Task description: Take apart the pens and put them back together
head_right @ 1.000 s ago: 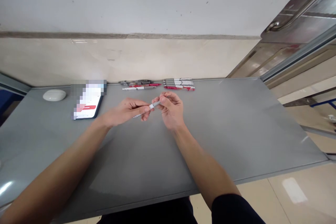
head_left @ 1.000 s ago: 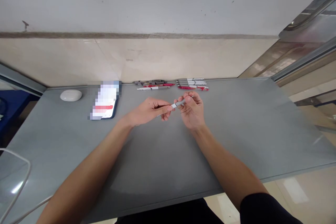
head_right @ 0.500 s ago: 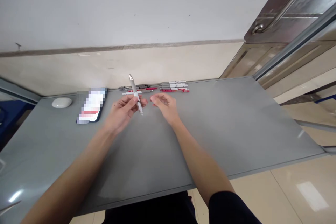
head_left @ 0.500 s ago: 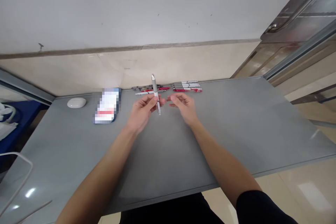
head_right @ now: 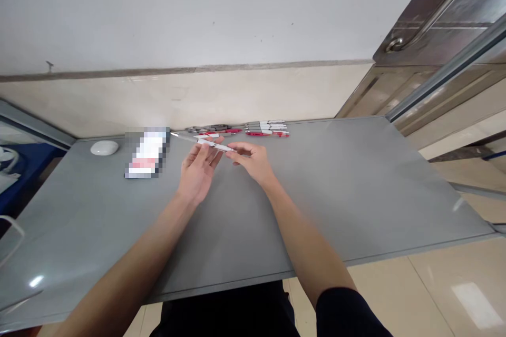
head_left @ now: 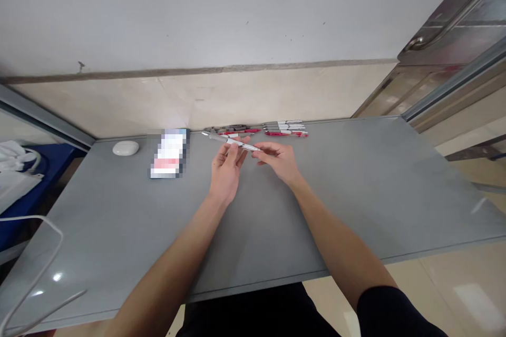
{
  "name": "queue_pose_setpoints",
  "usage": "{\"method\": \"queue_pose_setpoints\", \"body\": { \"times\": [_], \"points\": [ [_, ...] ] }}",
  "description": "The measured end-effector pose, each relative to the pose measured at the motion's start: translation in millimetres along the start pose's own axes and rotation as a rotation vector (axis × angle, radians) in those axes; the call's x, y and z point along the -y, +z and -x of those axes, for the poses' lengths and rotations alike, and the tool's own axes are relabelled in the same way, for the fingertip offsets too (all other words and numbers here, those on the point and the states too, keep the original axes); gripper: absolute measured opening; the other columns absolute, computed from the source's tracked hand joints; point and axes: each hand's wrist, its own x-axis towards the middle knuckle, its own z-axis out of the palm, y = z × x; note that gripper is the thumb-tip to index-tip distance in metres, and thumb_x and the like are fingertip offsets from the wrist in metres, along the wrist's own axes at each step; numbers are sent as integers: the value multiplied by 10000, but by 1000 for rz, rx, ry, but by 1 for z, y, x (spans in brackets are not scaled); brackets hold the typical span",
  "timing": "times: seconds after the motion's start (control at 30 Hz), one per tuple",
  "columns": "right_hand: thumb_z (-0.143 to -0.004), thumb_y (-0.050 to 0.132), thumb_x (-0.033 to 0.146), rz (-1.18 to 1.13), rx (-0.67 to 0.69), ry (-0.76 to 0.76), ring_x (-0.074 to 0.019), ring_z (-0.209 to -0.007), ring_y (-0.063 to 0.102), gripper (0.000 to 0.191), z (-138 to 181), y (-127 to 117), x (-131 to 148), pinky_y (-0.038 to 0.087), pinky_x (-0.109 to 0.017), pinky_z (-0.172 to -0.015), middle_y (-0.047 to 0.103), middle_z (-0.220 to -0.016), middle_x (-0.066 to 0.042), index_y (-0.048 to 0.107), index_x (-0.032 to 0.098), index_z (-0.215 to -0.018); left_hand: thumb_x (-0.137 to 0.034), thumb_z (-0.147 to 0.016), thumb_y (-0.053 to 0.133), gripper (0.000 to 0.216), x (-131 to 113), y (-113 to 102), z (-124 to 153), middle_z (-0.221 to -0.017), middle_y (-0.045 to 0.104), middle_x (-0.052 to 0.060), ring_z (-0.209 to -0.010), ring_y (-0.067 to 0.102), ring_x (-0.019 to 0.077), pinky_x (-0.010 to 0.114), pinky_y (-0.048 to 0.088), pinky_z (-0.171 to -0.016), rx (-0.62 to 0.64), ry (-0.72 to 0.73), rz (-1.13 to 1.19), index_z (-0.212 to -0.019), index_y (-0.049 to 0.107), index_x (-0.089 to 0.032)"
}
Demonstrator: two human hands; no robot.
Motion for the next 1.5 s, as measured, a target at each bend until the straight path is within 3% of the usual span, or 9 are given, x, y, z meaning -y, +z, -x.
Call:
{"method": "queue_pose_setpoints", "body": {
  "times": [0.23,0.4,0.5,0.63,0.73,0.93,1.13,1.27,1.5],
  "points": [
    [-713,743,389,-287,-141,50,-167,-863,693,229,-7,-2,-1,597,-319,-741,702,-813,10,723,272,-909,-360,-817,673,184,0,-21,-3,-1207,633,57,-1285,474,258,416,454,-1006,40,-83,-72,-919,671,-207],
    [-724,744,365,-453,-239,81,-159,-891,702,223,-14,-3,-4,587,-293,-755,708,-887,13,712,252,-913,-373,-884,552,270,-10,-44,-6,-1223,629,53,-1167,557,231,390,447,-993,144,-101,-594,-1093,660,-239],
    [-704,763,344,-549,-325,82,-151,-869,704,188,-18,-6,-6,597,-297,-738,707,-1012,17,698,243,-849,-291,-917,453,264,-17,-53,-9,-1219,625,41,-1102,586,210,368,458,-954,208,59,-935,-1089,648,-244],
    [-728,740,352,-651,-394,56,-110,-805,685,196,-23,-11,-8,605,-314,-766,697,-1034,30,687,254,-889,-250,-917,401,277,-18,-62,-17,-1256,585,57,-1074,595,201,322,503,-838,303,206,-1161,-1057,639,-225],
    [-765,697,370,-739,-430,66,-89,-754,674,209,-27,-13,-8,600,-317,-800,688,-899,53,673,267,-946,-282,-928,392,288,-13,-67,-25,-1285,558,63,-1091,591,207,324,521,-822,373,239,-1262,-1088,625,-230],
    [-840,608,361,-954,-500,69,-67,-658,649,133,-32,-7,-9,596,-286,-754,629,-723,90,641,267,-929,-230,-949,333,329,0,-77,-36,-1240,591,95,-1301,441,237,424,394,-1070,444,413,-1445,-1075,633,-185],
    [-909,516,318,-1122,-512,84,-20,-530,570,100,-31,5,-12,557,-184,-664,567,-625,123,607,278,-914,-218,-949,342,327,5,-78,-38,-1259,584,92,-1260,473,239,459,333,-1110,429,468,-1567,-1106,628,-193],
    [-948,445,311,-1226,-518,55,-29,-557,582,150,-29,8,-13,555,-199,-682,565,-625,118,582,276,-900,-235,-956,343,320,5,-72,-34,-1262,584,79,-1229,503,230,478,301,-1119,396,448,-1621,-1106,625,-217],
    [-975,334,357,-1226,-422,-95,-79,-464,419,264,-24,12,-22,441,-234,-521,417,-562,87,541,271,-837,-287,-956,375,313,13,-66,-29,-1289,573,87,-1255,490,233,484,258,-1138,328,448,-1679,-1153,610,-225]
  ]
}}
